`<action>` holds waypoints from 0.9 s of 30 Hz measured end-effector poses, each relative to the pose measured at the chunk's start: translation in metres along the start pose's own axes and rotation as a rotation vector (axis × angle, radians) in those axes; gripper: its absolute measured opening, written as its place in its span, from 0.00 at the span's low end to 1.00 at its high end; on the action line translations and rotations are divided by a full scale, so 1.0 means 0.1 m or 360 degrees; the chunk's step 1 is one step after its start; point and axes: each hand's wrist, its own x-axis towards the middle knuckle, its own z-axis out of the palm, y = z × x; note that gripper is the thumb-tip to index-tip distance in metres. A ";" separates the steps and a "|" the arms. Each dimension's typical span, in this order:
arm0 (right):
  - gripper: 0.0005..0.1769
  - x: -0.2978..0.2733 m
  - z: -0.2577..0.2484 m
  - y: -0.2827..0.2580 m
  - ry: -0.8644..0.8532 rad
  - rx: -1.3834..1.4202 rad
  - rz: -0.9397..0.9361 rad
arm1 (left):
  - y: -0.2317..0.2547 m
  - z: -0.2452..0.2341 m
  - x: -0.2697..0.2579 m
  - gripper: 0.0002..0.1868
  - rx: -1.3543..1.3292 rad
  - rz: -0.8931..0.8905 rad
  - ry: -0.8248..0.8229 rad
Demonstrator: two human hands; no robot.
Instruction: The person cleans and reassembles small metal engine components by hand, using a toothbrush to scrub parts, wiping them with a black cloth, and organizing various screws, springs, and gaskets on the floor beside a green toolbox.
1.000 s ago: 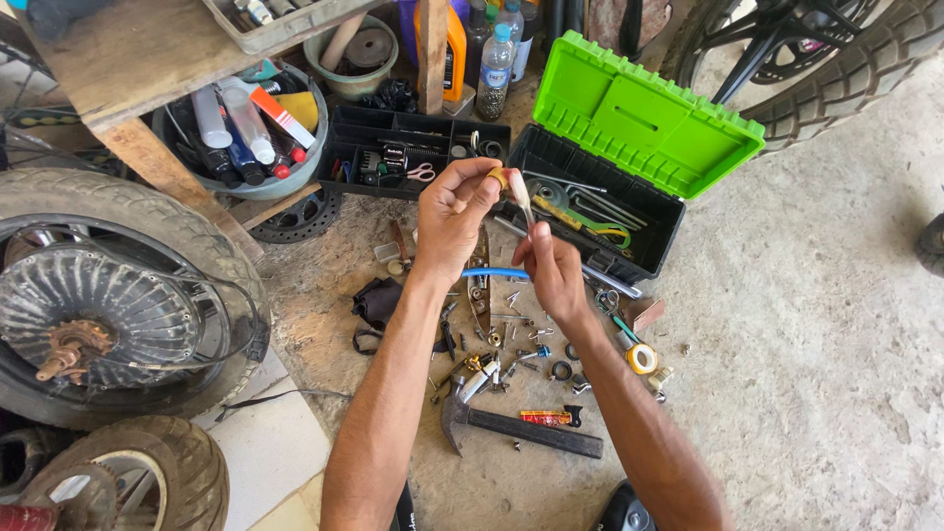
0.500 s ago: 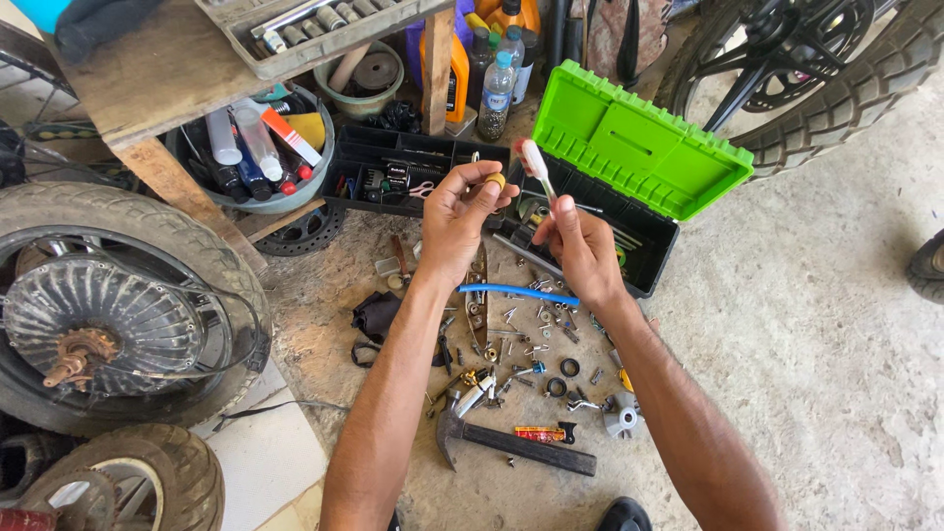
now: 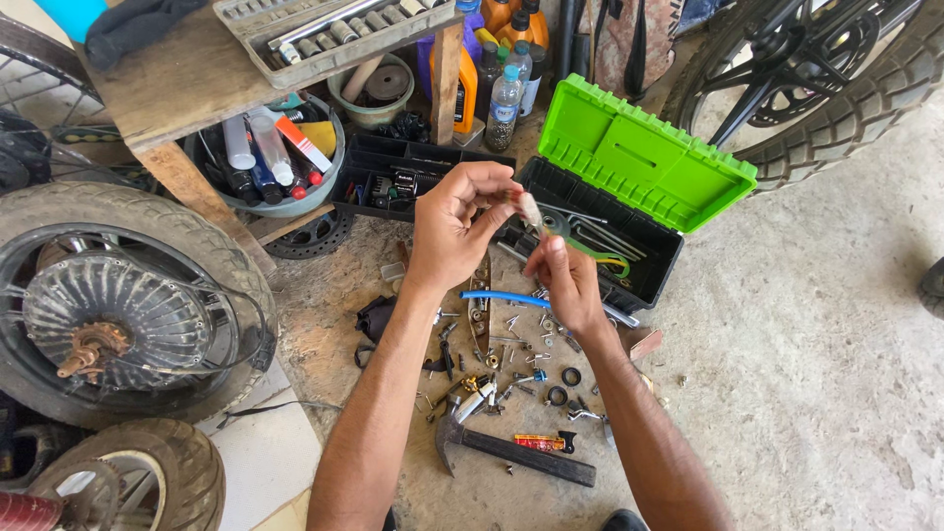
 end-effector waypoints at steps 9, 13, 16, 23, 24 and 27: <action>0.40 0.02 -0.15 -0.07 0.0187 0.0019 0.0256 | -0.01 -0.04 -0.05 0.18 0.0162 -0.0054 0.0046; 0.39 0.04 -0.07 -0.29 0.0108 -0.0073 0.0100 | 0.03 0.02 -0.04 0.18 0.0112 -0.0081 0.0044; 0.39 0.04 -0.02 -0.28 0.0065 -0.0300 -0.0057 | 0.08 0.02 -0.04 0.17 0.0207 -0.0038 0.0077; 0.38 0.02 -0.08 -0.01 0.0121 -0.0468 0.0257 | 0.08 -0.13 -0.08 0.12 0.0148 -0.0063 0.0088; 0.38 0.01 -0.09 -0.01 0.0144 -0.0385 0.0286 | 0.09 -0.14 -0.08 0.10 0.0101 -0.0090 0.0103; 0.37 0.01 -0.11 -0.13 0.0135 -0.0273 0.0084 | 0.13 -0.15 -0.08 0.11 0.0176 0.0012 0.0089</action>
